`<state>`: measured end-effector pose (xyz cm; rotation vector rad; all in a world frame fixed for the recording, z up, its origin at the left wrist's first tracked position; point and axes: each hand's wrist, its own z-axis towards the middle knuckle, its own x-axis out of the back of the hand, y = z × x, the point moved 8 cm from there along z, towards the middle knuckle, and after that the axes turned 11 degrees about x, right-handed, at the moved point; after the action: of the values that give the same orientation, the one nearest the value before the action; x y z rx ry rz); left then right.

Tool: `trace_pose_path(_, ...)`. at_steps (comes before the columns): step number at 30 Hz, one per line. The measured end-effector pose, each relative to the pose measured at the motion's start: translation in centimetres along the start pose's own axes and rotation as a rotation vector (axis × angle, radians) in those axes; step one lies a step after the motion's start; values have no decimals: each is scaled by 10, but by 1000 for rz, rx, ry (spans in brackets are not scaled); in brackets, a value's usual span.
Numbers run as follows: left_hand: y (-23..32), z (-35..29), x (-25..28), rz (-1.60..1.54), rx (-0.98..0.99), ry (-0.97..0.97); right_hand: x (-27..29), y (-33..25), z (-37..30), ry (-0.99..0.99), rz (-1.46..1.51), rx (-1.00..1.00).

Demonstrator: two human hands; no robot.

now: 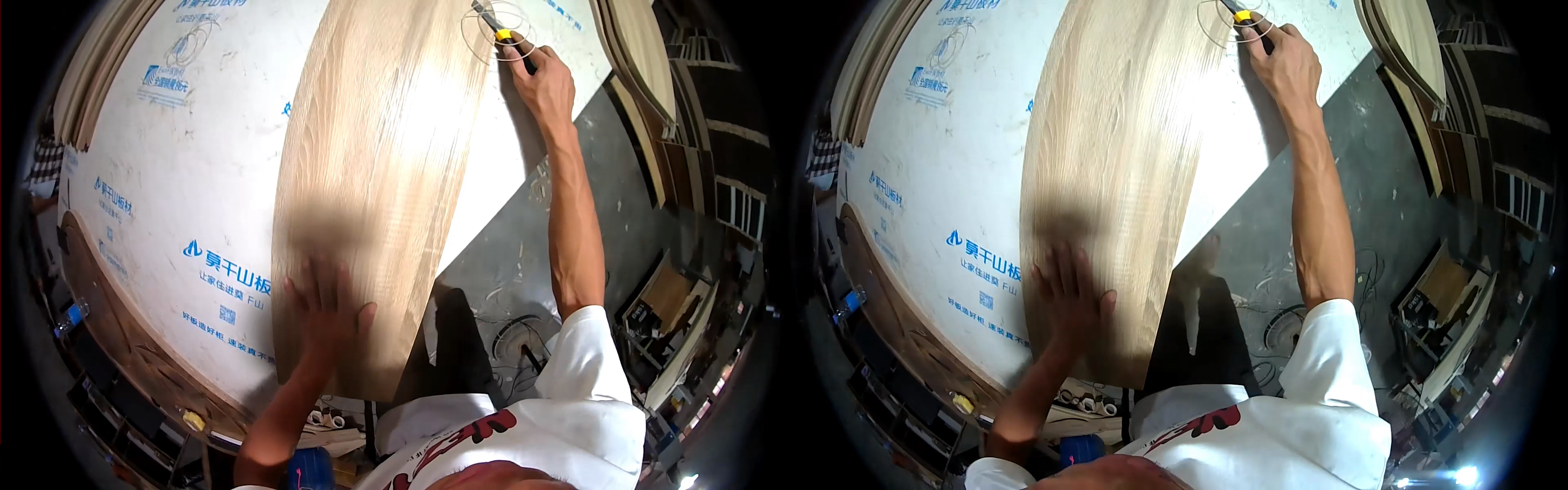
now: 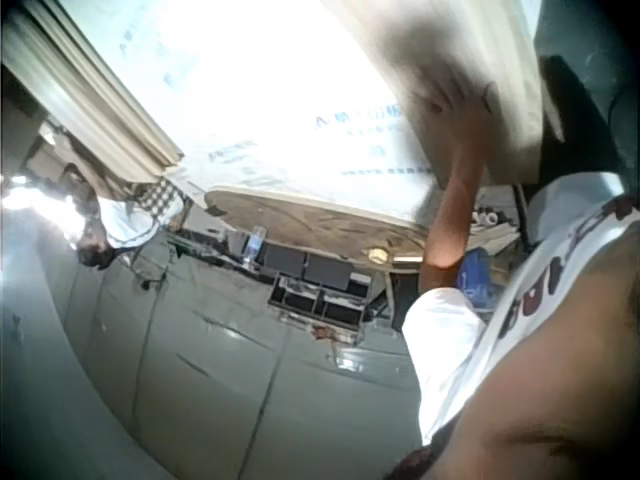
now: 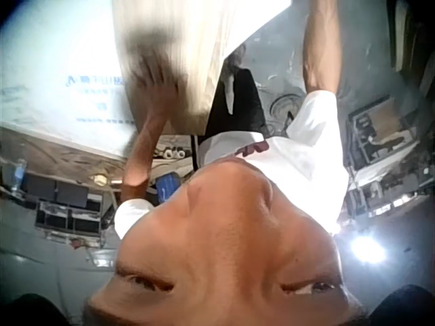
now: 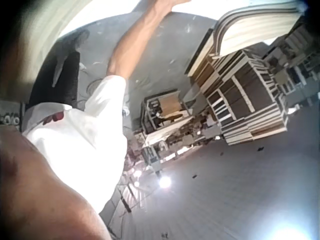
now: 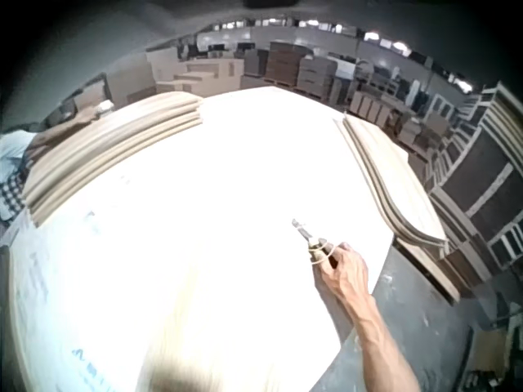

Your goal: The person trims the excess veneer from the edges of a curved wooden board using a utility knife.

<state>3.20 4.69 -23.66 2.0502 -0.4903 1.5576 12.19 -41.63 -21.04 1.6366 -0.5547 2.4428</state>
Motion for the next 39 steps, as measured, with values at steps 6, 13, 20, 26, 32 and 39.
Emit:
trace_pose_path(6, 1, 0, -7, 37, -15, -31, -9, 26, 53, -12, 18, 86)
trace_pose_path(13, 14, 52, 30, -59, 230, 152, 0, 15, 72, -101, 205, 132)
trace_pose_path(20, 48, 403, 98, -137, 551, 418, -6, 23, 78, -111, 305, 166)
trace_pose_path(26, 60, 422, 92, -113, 578, 444, -14, 34, 98, -280, 411, 176)
trace_pose_path(32, 56, 423, 92, -102, 513, 488, -35, 38, 134, -274, 456, 396)
trace_pose_path(39, 49, 419, 88, -110, 617, 463, -56, 22, 197, -436, 461, 496)
